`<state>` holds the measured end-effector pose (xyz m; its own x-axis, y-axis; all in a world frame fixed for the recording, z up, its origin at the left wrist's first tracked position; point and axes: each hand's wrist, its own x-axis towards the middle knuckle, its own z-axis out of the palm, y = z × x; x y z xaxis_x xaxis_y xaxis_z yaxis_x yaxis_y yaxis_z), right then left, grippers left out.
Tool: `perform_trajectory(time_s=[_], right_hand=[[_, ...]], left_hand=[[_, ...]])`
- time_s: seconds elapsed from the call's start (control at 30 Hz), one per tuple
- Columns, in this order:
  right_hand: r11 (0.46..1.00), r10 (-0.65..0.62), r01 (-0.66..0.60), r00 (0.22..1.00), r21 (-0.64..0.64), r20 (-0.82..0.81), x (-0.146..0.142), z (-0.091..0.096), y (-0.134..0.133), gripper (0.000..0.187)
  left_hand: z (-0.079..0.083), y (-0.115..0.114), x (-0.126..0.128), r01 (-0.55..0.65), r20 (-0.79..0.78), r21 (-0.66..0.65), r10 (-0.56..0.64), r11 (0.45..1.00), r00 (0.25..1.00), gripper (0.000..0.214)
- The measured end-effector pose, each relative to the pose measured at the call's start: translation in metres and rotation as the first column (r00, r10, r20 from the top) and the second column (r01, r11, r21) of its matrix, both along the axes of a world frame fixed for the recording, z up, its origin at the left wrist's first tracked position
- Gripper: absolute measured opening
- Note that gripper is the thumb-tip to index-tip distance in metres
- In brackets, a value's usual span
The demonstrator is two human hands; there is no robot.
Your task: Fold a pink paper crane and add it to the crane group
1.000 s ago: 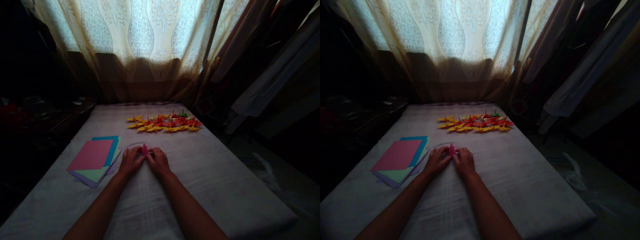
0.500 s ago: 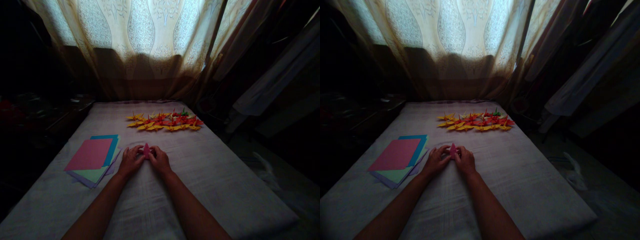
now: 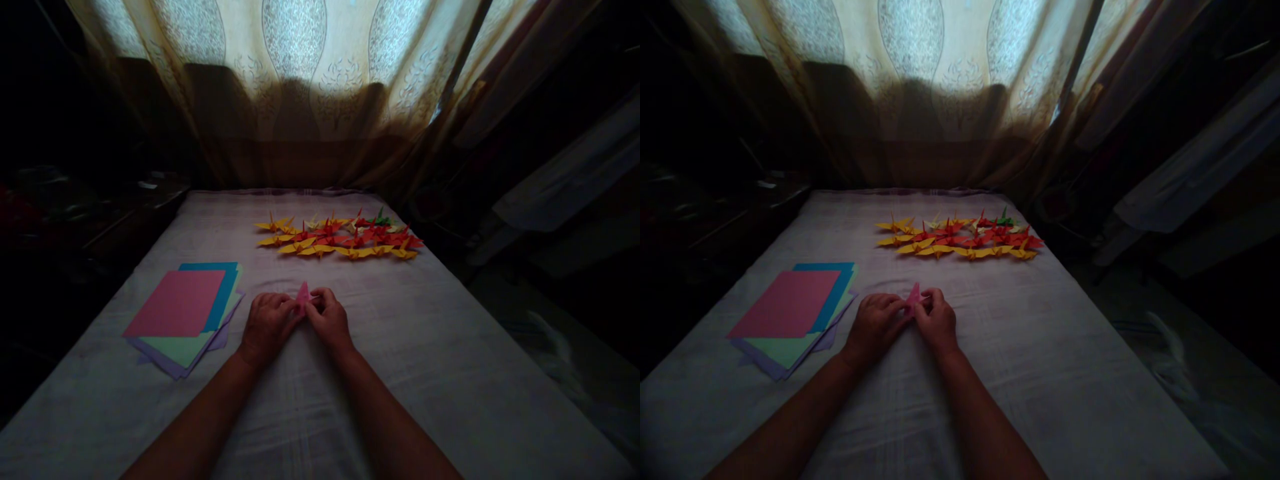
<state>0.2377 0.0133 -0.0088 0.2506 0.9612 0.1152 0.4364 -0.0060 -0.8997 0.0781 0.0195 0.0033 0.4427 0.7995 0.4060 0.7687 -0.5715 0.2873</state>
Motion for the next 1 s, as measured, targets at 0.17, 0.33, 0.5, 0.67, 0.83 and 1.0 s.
perform_trajectory(time_s=[0.17, 0.33, 0.5, 0.67, 0.83, 1.0], right_hand=[[0.999, 0.047, -0.046, 0.995, 0.008, -0.086, 0.003, 0.0, -0.001, 0.018], [0.978, 0.117, -0.117, 0.993, 0.173, 0.014, 0.006, -0.003, -0.005, 0.017], [0.914, 0.036, -0.152, 0.953, 0.375, 0.3, 0.011, -0.002, -0.008, 0.022], [0.888, 0.046, -0.213, 0.923, 0.408, 0.381, 0.012, -0.002, -0.009, 0.016], [0.886, 0.126, -0.271, 0.921, 0.376, 0.368, 0.009, 0.001, -0.012, 0.013], [0.879, 0.152, -0.286, 0.926, 0.381, 0.345, 0.008, 0.002, -0.012, 0.01]], left_hand=[[-0.002, 0.003, -0.002, 0.007, 0.006, 0.023, -0.007, 1.0, 1.0, 0.018], [-0.003, 0.004, -0.006, -0.004, 0.048, -0.009, 0.004, 1.0, 0.999, 0.025], [-0.01, 0.005, -0.009, 0.003, 0.11, 0.091, -0.013, 0.996, 0.994, 0.031], [-0.014, 0.006, -0.01, 0.006, 0.187, 0.098, -0.024, 0.995, 0.982, 0.031], [-0.009, 0.006, -0.009, 0.012, 0.306, -0.022, -0.004, 1.0, 0.952, 0.023], [-0.009, 0.006, -0.009, 0.069, 0.389, -0.164, 0.0, 0.984, 0.921, 0.022]])
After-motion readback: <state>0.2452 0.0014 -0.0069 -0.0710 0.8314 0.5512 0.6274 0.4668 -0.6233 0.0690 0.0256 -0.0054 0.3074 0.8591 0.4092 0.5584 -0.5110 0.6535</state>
